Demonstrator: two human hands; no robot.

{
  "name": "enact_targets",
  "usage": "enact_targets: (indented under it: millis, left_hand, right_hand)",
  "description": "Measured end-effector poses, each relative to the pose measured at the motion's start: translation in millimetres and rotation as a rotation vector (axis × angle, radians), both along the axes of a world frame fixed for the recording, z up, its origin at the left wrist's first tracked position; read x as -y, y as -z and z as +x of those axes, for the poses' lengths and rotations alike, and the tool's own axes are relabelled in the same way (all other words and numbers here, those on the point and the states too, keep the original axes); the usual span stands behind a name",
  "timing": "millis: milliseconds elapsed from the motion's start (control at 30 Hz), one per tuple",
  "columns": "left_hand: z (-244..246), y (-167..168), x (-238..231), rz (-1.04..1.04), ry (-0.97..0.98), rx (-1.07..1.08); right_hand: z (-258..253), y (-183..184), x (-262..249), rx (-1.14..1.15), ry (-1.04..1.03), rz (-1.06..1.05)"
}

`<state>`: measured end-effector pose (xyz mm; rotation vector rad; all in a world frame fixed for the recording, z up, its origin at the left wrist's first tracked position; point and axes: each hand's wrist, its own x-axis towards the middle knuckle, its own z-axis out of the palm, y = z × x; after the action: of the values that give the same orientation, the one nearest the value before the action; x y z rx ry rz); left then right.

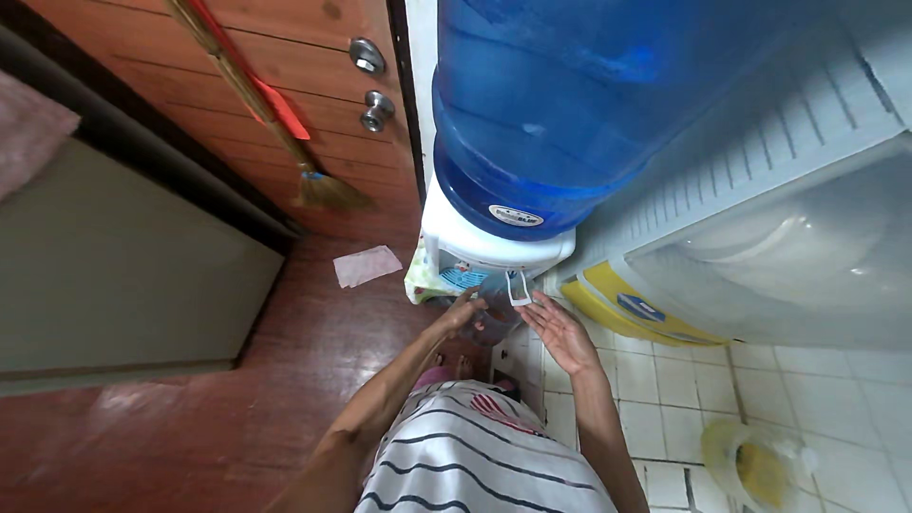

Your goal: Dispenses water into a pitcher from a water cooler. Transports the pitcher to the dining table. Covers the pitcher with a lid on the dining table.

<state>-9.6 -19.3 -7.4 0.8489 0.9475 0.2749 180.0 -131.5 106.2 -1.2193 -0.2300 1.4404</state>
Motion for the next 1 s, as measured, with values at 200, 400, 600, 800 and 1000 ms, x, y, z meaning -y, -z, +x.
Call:
enact_targets:
  millis: [200,400,600,800,1000]
  left_hand:
    - [-1.6,1.9,1.0,0.009,-0.004,0.006]
    - [-2.8,8.5,1.6,-0.006,-0.014,0.013]
    - [-3.2,8.7,1.7,-0.026,-0.026,0.009]
    - [-4.2,9.0,0.3,-0.015,-0.005,-0.004]
    - [-3.8,7.7,0.7,-0.023,-0.014,0.002]
  right_hand:
    - [-0.2,-1.7,-0.6,0.011,0.002,-0.003]
    - [-0.1,-0.8,-0.8,0.024,-0.004,0.004]
    - [0.1,-0.9,-0.7,0.007,0.003,-0.001]
    - [0.3,-0.2,0.5,-0.001,-0.001,0.007]
    - [0.1,1.1,1.1,-0.015,0.009,0.005]
